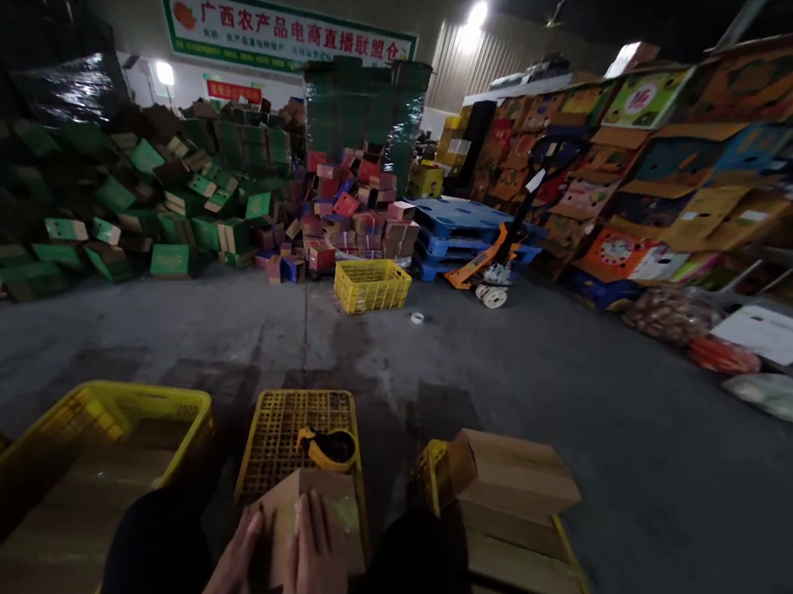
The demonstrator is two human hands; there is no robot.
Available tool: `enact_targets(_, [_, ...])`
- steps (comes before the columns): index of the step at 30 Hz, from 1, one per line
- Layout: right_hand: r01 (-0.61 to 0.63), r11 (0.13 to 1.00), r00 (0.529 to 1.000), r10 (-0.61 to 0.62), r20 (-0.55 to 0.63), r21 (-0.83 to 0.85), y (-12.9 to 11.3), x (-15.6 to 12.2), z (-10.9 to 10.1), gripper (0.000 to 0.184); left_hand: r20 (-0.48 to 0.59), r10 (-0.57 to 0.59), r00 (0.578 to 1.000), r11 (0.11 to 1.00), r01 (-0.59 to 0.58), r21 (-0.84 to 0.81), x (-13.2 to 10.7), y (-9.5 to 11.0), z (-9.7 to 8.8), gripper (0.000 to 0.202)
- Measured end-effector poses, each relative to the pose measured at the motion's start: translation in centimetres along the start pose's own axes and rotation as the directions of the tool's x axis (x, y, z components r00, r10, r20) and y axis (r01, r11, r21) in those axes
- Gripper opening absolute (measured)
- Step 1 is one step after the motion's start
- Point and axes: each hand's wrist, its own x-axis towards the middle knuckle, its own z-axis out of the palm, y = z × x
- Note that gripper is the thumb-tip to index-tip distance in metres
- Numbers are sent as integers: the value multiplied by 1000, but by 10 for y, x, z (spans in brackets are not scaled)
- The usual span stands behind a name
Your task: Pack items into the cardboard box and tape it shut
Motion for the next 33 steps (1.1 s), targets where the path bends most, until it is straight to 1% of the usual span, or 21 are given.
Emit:
enact_targets(2, [31, 1000, 997, -30, 66, -5, -15, 2, -1, 60, 15, 137, 990, 989, -136, -50, -12, 27, -3, 74])
enact_targets(3, [47, 999, 993, -47, 105, 6, -22, 3, -3, 62, 33, 213, 977, 976, -210, -61, -20, 40, -4, 68])
enact_targets(5, [67, 997, 981, -74, 179, 42, -29, 5, -10, 63, 85, 355, 931, 935, -352, -50, -35, 63, -8, 60])
enact_targets(6, [74, 995, 974, -85, 209, 62, -31, 5, -14, 61, 84, 402, 912, 916, -401, -24, -42, 72, -10, 58])
enact_targets(8, [78, 993, 962, -99, 254, 88, -28, 6, -21, 57, 109, 446, 889, 891, -452, 37, -52, 80, -14, 55])
enact_targets(10, [80, 992, 950, -106, 294, 100, -21, 4, -28, 52, 99, 458, 884, 878, -467, 108, -55, 81, -16, 55])
enact_targets(12, [68, 991, 939, -102, 329, 112, -10, 0, -32, 49, 56, 459, 886, 871, -462, 170, -54, 76, -18, 58])
enact_targets(13, [48, 992, 940, -85, 329, 119, -4, -2, -33, 48, 36, 459, 888, 869, -457, 192, -52, 73, -19, 60])
enact_targets(14, [14, 992, 949, -53, 312, 126, 2, -4, -34, 47, 26, 459, 888, 867, -454, 206, -50, 71, -20, 62])
enact_targets(16, [-93, 982, 969, 52, 241, 162, 13, -6, -33, 45, 38, 462, 886, 862, -459, 216, -46, 67, -21, 63])
enact_targets(18, [-215, 944, 965, 165, 203, 252, 20, -7, -30, 47, 57, 470, 881, 856, -470, 215, -44, 66, -22, 63])
enact_targets(21, [-348, 842, 931, 259, 256, 413, 22, -3, -27, 51, 57, 477, 877, 855, -478, 204, -45, 68, -23, 63])
enact_targets(23, [-396, 793, 915, 302, 265, 463, 18, 0, -26, 52, 50, 475, 879, 859, -475, 193, -46, 69, -24, 64])
enact_targets(25, [-409, 783, 912, 327, 248, 470, 13, 1, -26, 51, 48, 462, 886, 867, -462, 188, -47, 70, -26, 61])
enact_targets(28, [-374, 819, 927, 308, 216, 436, 7, -1, -28, 50, 56, 439, 897, 873, -441, 207, -47, 69, -27, 58])
enact_targets(30, [-326, 851, 944, 271, 189, 411, 7, -4, -31, 49, 63, 450, 891, 860, -451, 240, -47, 68, -24, 61])
enact_targets(33, [-256, 894, 966, 219, 139, 368, 12, -12, -34, 48, 80, 491, 868, 817, -490, 303, -52, 67, -11, 69])
